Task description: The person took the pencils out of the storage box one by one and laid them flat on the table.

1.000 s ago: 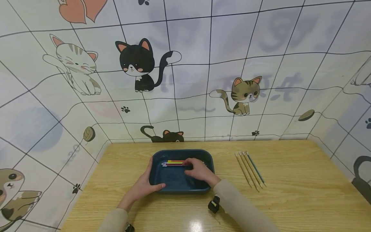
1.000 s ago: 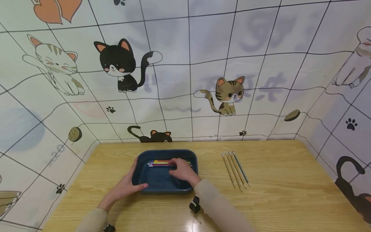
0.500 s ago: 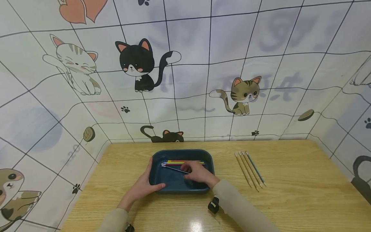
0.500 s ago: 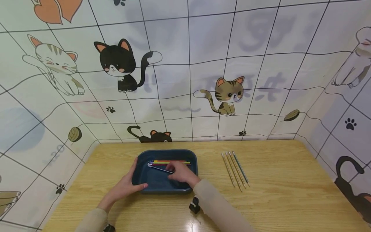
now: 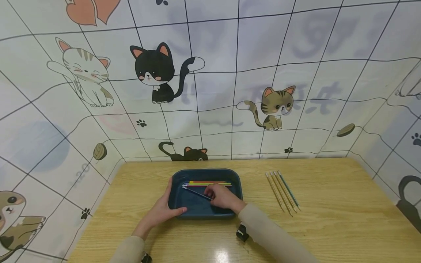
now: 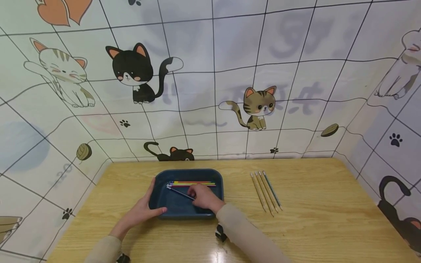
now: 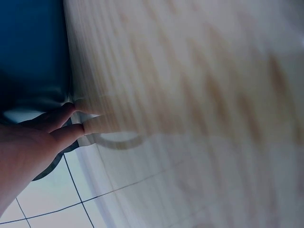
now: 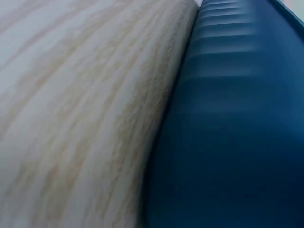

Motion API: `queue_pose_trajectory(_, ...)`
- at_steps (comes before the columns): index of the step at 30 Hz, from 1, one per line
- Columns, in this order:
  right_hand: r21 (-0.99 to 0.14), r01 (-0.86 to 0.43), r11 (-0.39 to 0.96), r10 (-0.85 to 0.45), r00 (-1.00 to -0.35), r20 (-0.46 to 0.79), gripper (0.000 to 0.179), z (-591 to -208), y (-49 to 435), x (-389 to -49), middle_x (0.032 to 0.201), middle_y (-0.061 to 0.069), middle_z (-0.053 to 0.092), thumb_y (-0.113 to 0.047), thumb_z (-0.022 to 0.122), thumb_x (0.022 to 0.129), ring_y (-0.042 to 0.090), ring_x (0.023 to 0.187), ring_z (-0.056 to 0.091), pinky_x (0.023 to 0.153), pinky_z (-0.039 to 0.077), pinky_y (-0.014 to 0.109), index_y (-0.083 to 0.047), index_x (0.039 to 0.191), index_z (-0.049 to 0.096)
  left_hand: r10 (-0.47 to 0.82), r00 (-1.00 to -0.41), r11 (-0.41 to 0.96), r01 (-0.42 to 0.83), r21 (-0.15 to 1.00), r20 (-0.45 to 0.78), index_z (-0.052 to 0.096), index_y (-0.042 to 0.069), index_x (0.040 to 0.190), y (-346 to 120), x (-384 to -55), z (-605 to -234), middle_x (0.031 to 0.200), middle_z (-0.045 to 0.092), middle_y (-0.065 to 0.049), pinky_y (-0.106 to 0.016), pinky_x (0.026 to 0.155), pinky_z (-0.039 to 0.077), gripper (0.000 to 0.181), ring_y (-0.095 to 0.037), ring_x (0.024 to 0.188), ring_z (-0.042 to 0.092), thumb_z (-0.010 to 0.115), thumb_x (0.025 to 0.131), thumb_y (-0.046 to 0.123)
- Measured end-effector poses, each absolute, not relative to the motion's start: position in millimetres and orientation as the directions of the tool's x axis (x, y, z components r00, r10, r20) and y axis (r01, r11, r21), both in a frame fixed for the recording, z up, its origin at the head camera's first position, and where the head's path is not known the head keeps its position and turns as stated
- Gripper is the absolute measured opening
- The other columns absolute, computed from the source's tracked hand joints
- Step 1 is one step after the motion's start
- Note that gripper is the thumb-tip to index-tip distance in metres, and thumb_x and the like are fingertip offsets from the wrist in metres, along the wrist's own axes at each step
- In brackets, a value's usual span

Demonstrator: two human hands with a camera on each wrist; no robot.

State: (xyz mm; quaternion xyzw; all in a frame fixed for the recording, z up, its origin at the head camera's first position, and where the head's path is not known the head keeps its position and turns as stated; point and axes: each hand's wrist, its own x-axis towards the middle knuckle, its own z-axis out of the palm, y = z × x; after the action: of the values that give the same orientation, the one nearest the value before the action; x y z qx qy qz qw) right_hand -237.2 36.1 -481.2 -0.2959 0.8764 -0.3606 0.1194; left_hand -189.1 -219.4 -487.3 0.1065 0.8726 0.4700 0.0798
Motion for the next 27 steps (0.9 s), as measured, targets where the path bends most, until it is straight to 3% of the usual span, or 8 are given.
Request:
queue_pose_trajectory(5, -0.738, -0.4, 0.544, -0.6, -0.8, -0.008, 0.028, -482.5, 38.1, -238.1, 0.086, 0.006, 0.062, 0.011, 0.07, 0.076, 0.018, 0.078, 0.058, 0.072, 0.05, 0.032, 0.003, 0.102, 0.065, 0.266, -0.963, 0.539, 0.11, 0.835, -0.045, -0.005, 0.009, 0.155, -219.3, -189.5, -486.0, 0.159, 0.003, -0.02, -0.056, 0.111, 0.017, 0.118, -0.041, 0.142, 0.012, 0.082, 0.078, 0.031)
queue_pose_trajectory(16, -0.891, -0.201, 0.407, -0.607, -0.789, -0.1, 0.033, -477.0, 42.7, -236.8, 0.091, 0.01, 0.067, 0.011, 0.066, 0.078, 0.018, 0.083, 0.064, 0.07, 0.052, 0.028, 0.01, 0.111, 0.064, 0.276, -0.959, 0.527, 0.089, 0.845, -0.071, -0.007, 0.01, 0.155, -218.5, -189.7, -484.6, 0.16, 0.0, -0.017, -0.054, 0.112, 0.014, 0.118, -0.037, 0.143, 0.009, 0.081, 0.079, 0.032)
queue_pose_trajectory(27, -0.918, -0.11, 0.381, -0.583, -0.799, -0.147, 0.028, -475.3, 42.8, -235.6, 0.099, 0.005, 0.067, 0.003, 0.067, 0.083, 0.016, 0.088, 0.061, 0.08, 0.051, 0.032, 0.003, 0.111, 0.067, 0.264, -0.963, 0.539, 0.096, 0.837, -0.06, -0.006, 0.013, 0.155, -219.3, -188.0, -485.7, 0.159, 0.003, -0.018, -0.054, 0.112, 0.015, 0.118, -0.038, 0.142, 0.012, 0.081, 0.078, 0.033)
